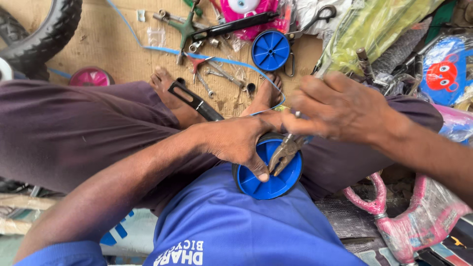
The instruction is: The person attaches a support bracket to a small bicycle wheel using pliers and a screwdriver, then fits a rubber tire onto the wheel by hand and using the pliers to pull it over the rim.
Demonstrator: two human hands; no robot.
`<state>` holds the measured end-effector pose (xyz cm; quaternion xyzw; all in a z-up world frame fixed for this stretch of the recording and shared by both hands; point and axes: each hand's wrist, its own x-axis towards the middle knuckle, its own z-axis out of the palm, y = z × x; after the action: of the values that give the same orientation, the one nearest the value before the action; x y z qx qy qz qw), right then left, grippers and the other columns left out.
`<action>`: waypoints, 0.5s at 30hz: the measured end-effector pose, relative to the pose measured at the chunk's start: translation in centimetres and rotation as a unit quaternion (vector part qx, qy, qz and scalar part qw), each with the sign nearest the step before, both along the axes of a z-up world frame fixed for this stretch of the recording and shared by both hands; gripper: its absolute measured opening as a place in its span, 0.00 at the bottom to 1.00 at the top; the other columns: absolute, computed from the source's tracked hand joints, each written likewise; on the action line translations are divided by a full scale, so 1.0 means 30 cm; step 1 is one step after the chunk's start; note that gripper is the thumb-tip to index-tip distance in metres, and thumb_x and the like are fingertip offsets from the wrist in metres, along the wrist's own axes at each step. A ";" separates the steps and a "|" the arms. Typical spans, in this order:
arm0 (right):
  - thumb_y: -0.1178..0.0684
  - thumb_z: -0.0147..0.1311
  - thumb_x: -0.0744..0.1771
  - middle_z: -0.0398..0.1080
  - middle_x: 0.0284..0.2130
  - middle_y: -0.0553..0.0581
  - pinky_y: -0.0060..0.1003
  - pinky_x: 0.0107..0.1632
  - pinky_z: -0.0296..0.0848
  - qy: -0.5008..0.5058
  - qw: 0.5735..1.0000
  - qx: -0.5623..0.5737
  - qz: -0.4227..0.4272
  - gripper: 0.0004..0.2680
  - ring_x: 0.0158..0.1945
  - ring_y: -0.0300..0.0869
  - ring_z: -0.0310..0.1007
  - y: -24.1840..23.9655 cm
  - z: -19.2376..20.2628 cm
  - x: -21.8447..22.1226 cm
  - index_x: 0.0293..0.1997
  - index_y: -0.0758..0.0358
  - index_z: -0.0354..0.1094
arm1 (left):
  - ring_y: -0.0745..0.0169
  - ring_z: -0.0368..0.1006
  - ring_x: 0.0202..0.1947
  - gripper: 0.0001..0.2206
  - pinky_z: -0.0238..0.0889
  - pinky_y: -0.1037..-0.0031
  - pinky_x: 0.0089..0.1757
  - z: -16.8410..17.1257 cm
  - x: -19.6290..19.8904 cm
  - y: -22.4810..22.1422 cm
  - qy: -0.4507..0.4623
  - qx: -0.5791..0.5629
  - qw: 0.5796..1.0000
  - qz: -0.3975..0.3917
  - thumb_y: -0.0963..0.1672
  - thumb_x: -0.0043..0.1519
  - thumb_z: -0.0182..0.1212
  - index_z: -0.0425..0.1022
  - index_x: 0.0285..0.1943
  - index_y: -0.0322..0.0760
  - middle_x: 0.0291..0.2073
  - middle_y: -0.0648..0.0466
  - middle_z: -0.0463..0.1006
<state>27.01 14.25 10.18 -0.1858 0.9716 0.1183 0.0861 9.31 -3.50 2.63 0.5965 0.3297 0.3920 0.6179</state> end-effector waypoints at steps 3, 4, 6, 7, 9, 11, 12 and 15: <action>0.53 0.53 0.66 0.62 0.43 0.49 0.39 0.44 0.57 0.004 0.995 -0.062 0.082 0.14 0.54 0.45 0.64 0.046 -0.021 -0.103 0.56 0.39 0.61 | 0.55 0.76 0.54 0.37 0.66 0.68 0.55 0.014 -0.005 0.017 0.124 -0.167 0.976 -0.069 0.48 0.42 0.81 0.71 0.61 0.31 0.50 0.47 0.80; 0.53 0.53 0.66 0.63 0.44 0.49 0.39 0.50 0.61 0.048 0.988 -0.046 0.137 0.13 0.55 0.44 0.65 0.060 -0.033 -0.146 0.56 0.42 0.62 | 0.55 0.76 0.54 0.37 0.66 0.68 0.55 0.016 -0.006 0.018 0.126 -0.166 0.976 -0.071 0.48 0.42 0.81 0.71 0.61 0.31 0.50 0.47 0.80; 0.53 0.54 0.67 0.64 0.45 0.49 0.39 0.55 0.65 0.097 0.975 -0.027 0.199 0.11 0.56 0.44 0.65 0.070 -0.035 -0.192 0.55 0.45 0.63 | 0.56 0.76 0.53 0.34 0.67 0.68 0.55 0.013 -0.021 0.019 0.069 -0.139 0.986 -0.054 0.46 0.43 0.79 0.73 0.60 0.30 0.50 0.46 0.82; 0.53 0.55 0.65 0.64 0.46 0.51 0.41 0.55 0.66 0.071 0.979 -0.053 0.184 0.17 0.56 0.46 0.65 0.071 -0.036 -0.196 0.60 0.44 0.62 | 0.56 0.76 0.53 0.34 0.67 0.68 0.55 0.010 -0.036 0.020 0.074 -0.139 0.986 -0.053 0.46 0.43 0.79 0.73 0.60 0.30 0.50 0.46 0.82; 0.54 0.57 0.63 0.65 0.47 0.54 0.43 0.55 0.67 0.042 0.981 -0.083 0.170 0.23 0.55 0.49 0.65 0.096 -0.026 -0.162 0.66 0.44 0.61 | 0.58 0.80 0.49 0.33 0.70 0.70 0.53 -0.002 -0.058 0.013 0.050 -0.186 0.981 -0.037 0.45 0.44 0.77 0.74 0.59 0.30 0.48 0.47 0.84; 0.51 0.59 0.52 0.62 0.52 0.59 0.52 0.63 0.65 -0.012 0.979 -0.201 -0.021 0.33 0.61 0.56 0.62 0.134 0.018 -0.076 0.66 0.50 0.58 | 0.59 0.81 0.47 0.33 0.72 0.70 0.51 -0.017 -0.071 0.007 0.055 -0.212 0.975 -0.032 0.45 0.43 0.77 0.74 0.59 0.29 0.46 0.47 0.84; 0.51 0.59 0.52 0.62 0.52 0.59 0.52 0.63 0.65 -0.016 0.980 -0.199 -0.017 0.33 0.61 0.56 0.62 0.134 0.035 -0.030 0.66 0.50 0.58 | 0.60 0.82 0.45 0.32 0.73 0.71 0.49 -0.023 -0.076 0.008 0.065 -0.235 0.970 -0.029 0.45 0.43 0.78 0.74 0.58 0.29 0.44 0.47 0.85; 0.69 0.57 0.52 0.60 0.56 0.68 0.56 0.70 0.62 0.001 0.963 -0.133 -0.234 0.33 0.64 0.65 0.58 0.063 0.051 0.094 0.66 0.60 0.57 | 0.60 0.81 0.45 0.35 0.72 0.71 0.50 -0.033 -0.067 0.013 -0.002 -0.180 0.983 0.027 0.44 0.44 0.76 0.71 0.63 0.30 0.45 0.48 0.84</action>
<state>29.82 16.13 11.72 0.0368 0.9951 -0.0350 0.0846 7.29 -3.12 1.65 0.4655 0.4102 0.3439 0.7048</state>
